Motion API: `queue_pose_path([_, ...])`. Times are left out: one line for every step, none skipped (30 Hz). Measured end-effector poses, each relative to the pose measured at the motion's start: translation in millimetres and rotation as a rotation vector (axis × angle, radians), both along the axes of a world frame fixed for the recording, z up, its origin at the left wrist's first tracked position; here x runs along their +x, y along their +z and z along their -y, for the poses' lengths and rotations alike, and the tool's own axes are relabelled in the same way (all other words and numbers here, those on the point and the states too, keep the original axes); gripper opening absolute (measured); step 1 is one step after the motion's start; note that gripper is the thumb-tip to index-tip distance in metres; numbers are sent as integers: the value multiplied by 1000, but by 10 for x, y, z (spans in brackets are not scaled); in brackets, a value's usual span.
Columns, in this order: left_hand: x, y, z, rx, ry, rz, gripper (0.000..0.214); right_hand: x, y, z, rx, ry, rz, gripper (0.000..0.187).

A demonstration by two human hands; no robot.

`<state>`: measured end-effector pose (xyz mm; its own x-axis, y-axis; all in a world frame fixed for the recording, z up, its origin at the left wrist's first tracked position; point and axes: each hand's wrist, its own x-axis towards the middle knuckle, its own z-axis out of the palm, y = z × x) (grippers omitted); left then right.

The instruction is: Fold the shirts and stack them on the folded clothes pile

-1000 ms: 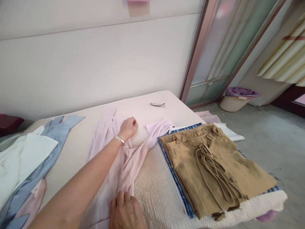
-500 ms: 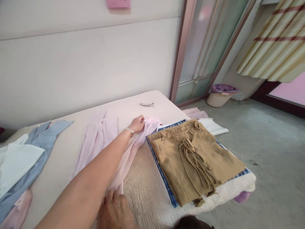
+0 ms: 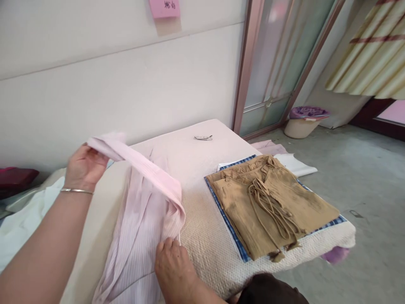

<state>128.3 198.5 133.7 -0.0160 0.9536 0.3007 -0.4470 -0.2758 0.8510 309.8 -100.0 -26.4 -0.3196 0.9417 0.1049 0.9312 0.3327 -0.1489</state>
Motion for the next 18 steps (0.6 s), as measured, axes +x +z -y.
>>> queue_pose_path([-192, 8, -6, -21, 39, 3, 17, 10, 12, -1, -22, 11, 0, 23])
queue_pose_path([-369, 3, -8, -39, 83, 16, 18, 21, 20, -1, -43, 21, 2, 27])
queue_pose_path([-527, -14, -4, -59, 126, 31, 17, 33, 22, 0, -59, 30, 6, 31])
queue_pose_path([-667, -38, 2, -81, 164, 47, 16, 44, 18, 3, -71, 35, 10, 35])
queue_pose_path([-787, -66, 10, -101, 199, 63, 16, 54, 8, 7, -79, 38, 15, 37])
queue_pose_path([-891, -96, 17, -118, 231, 74, 15, 62, -5, 12, -86, 34, 21, 39])
queue_pose_path([-979, -125, 21, -133, 259, 79, 16, 67, -19, 17, -90, 29, 30, 41])
queue_pose_path([-1058, -151, 21, -144, 281, 78, 16, 69, -31, 22, -94, 28, 38, 44])
queue_pose_path([-1129, -174, 16, -151, 297, 74, 15, 70, -38, 27, -103, 29, 43, 47])
queue_pose_path([-1197, -194, 5, -154, 309, 68, 15, 69, -37, 29, -117, 28, 47, 50])
queue_pose_path([-1263, -214, -9, -157, 317, 61, 14, 69, -28, 29, -135, 27, 47, 52])
queue_pose_path([-1330, -234, -26, -163, 324, 54, 13, 70, -11, 26, -155, 25, 43, 53])
queue_pose_path([-1397, -257, -44, -171, 335, 48, 13, 72, 13, 21, -177, 21, 40, 53])
queue_pose_path([-1465, -286, -61, -183, 352, 43, 13, 74, 42, 14, -198, 15, 39, 52])
queue_pose_path([-1532, -322, -75, -197, 373, 33, 13, 78, 72, 7, -213, 10, 42, 52])
queue_pose_path([-1597, -364, -84, -217, 396, 13, 12, 82, 100, 0, -222, 6, 47, 52])
queue_pose_path([-1658, -410, -89, -240, 425, -27, 12, 88, 125, -6, -229, 2, 51, 52])
queue_pose_path([-1714, -459, -90, -265, 457, -84, 11, 94, 143, -10, -235, 0, 55, 51])
